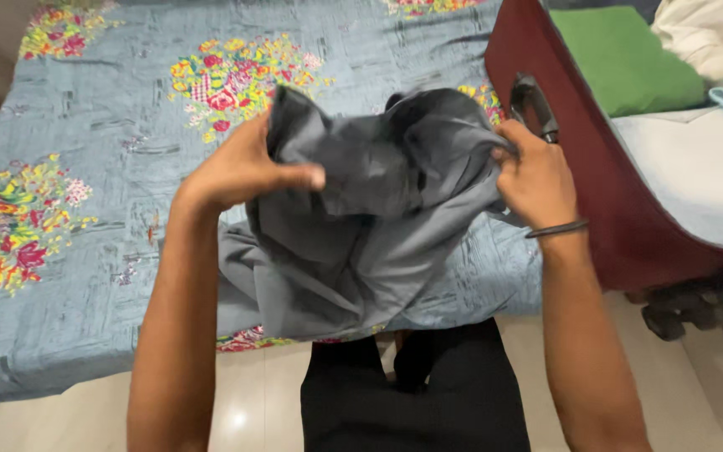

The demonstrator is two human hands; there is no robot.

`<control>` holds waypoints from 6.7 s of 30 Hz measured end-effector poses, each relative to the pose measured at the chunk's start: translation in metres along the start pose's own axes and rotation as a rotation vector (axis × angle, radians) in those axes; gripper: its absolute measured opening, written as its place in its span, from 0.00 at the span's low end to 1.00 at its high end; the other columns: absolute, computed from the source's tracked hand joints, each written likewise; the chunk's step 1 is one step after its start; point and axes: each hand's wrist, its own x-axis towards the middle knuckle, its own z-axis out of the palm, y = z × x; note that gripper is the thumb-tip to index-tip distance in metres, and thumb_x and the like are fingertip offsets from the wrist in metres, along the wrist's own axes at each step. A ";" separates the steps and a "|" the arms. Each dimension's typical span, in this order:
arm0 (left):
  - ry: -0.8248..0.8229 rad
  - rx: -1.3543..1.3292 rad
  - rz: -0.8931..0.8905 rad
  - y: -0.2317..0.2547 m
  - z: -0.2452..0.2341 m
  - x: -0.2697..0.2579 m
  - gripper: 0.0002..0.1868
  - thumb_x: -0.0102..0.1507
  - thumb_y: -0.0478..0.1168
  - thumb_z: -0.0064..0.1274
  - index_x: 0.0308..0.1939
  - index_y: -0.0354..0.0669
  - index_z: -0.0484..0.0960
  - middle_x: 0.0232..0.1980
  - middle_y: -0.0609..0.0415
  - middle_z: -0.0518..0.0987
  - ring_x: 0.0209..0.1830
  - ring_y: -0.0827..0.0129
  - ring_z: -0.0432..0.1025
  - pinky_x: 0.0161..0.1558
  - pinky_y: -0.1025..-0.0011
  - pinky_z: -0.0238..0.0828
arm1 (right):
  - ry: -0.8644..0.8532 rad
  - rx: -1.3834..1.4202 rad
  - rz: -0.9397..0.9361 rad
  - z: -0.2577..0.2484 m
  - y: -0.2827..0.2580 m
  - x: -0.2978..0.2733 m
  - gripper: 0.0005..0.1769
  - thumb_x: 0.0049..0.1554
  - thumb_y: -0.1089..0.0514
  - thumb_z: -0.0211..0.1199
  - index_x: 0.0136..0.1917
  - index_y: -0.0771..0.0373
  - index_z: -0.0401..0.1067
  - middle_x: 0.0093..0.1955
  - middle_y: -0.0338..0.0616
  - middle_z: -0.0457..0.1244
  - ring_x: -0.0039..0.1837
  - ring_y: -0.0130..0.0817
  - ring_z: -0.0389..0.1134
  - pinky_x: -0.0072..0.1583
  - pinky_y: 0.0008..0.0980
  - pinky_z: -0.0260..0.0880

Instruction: The person takes a pair of grey trousers and a pair of denim jeans from a suitcase and folds them one by one on a bed.

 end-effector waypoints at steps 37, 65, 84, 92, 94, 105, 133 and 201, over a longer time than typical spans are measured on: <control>0.685 0.291 -0.331 0.039 0.068 0.029 0.18 0.70 0.38 0.50 0.63 0.37 0.70 0.50 0.32 0.81 0.51 0.33 0.75 0.49 0.48 0.71 | -0.091 0.391 -0.195 -0.056 -0.094 0.056 0.11 0.52 0.62 0.73 0.47 0.69 0.79 0.45 0.43 0.73 0.50 0.23 0.73 0.55 0.24 0.72; 0.884 -0.281 0.035 0.096 0.053 0.103 0.16 0.70 0.35 0.65 0.57 0.35 0.75 0.52 0.55 0.81 0.52 0.73 0.76 0.59 0.73 0.73 | -0.391 1.306 -0.492 -0.015 -0.072 0.030 0.70 0.49 0.46 0.83 0.87 0.57 0.37 0.86 0.45 0.46 0.83 0.34 0.51 0.81 0.34 0.57; 0.830 -1.478 0.072 0.014 -0.027 0.100 0.22 0.71 0.49 0.49 0.59 0.33 0.74 0.56 0.48 0.80 0.58 0.58 0.75 0.68 0.55 0.72 | -0.039 0.994 -0.308 0.165 0.013 -0.086 0.17 0.60 0.61 0.65 0.62 0.68 0.73 0.65 0.52 0.69 0.64 0.41 0.72 0.64 0.39 0.73; 0.976 -0.759 -0.731 0.010 -0.024 0.018 0.26 0.66 0.55 0.49 0.60 0.41 0.76 0.56 0.51 0.80 0.55 0.61 0.76 0.54 0.53 0.74 | 0.080 1.888 0.057 0.053 -0.023 -0.001 0.21 0.66 0.53 0.59 0.69 0.65 0.70 0.67 0.48 0.65 0.68 0.44 0.68 0.75 0.49 0.66; 0.639 -0.523 -1.152 0.032 -0.007 -0.003 0.32 0.60 0.64 0.47 0.62 0.52 0.73 0.58 0.56 0.79 0.51 0.61 0.75 0.44 0.53 0.73 | -0.053 1.952 0.056 0.014 -0.040 0.013 0.24 0.63 0.50 0.60 0.66 0.67 0.71 0.66 0.52 0.66 0.67 0.47 0.70 0.74 0.49 0.68; 0.326 0.121 -0.205 0.109 0.083 0.005 0.74 0.43 0.59 0.78 0.76 0.28 0.45 0.76 0.25 0.58 0.79 0.39 0.54 0.76 0.50 0.51 | -0.403 1.328 -0.240 -0.042 -0.160 0.045 0.26 0.58 0.62 0.61 0.68 0.66 0.60 0.58 0.43 0.63 0.60 0.32 0.65 0.68 0.33 0.66; 0.991 -0.290 -0.630 0.078 0.020 0.025 0.34 0.68 0.58 0.51 0.58 0.24 0.77 0.55 0.44 0.83 0.57 0.60 0.77 0.61 0.66 0.70 | -0.166 0.755 -0.299 0.050 -0.179 -0.029 0.53 0.43 0.56 0.82 0.73 0.70 0.57 0.67 0.51 0.63 0.70 0.37 0.65 0.71 0.37 0.66; 0.433 1.193 -1.407 -0.057 -0.062 -0.330 0.35 0.68 0.55 0.45 0.77 0.52 0.59 0.82 0.39 0.47 0.79 0.35 0.44 0.68 0.30 0.45 | -0.627 0.237 -0.911 0.427 -0.349 -0.076 0.33 0.59 0.54 0.56 0.77 0.59 0.59 0.83 0.60 0.43 0.80 0.67 0.45 0.76 0.54 0.50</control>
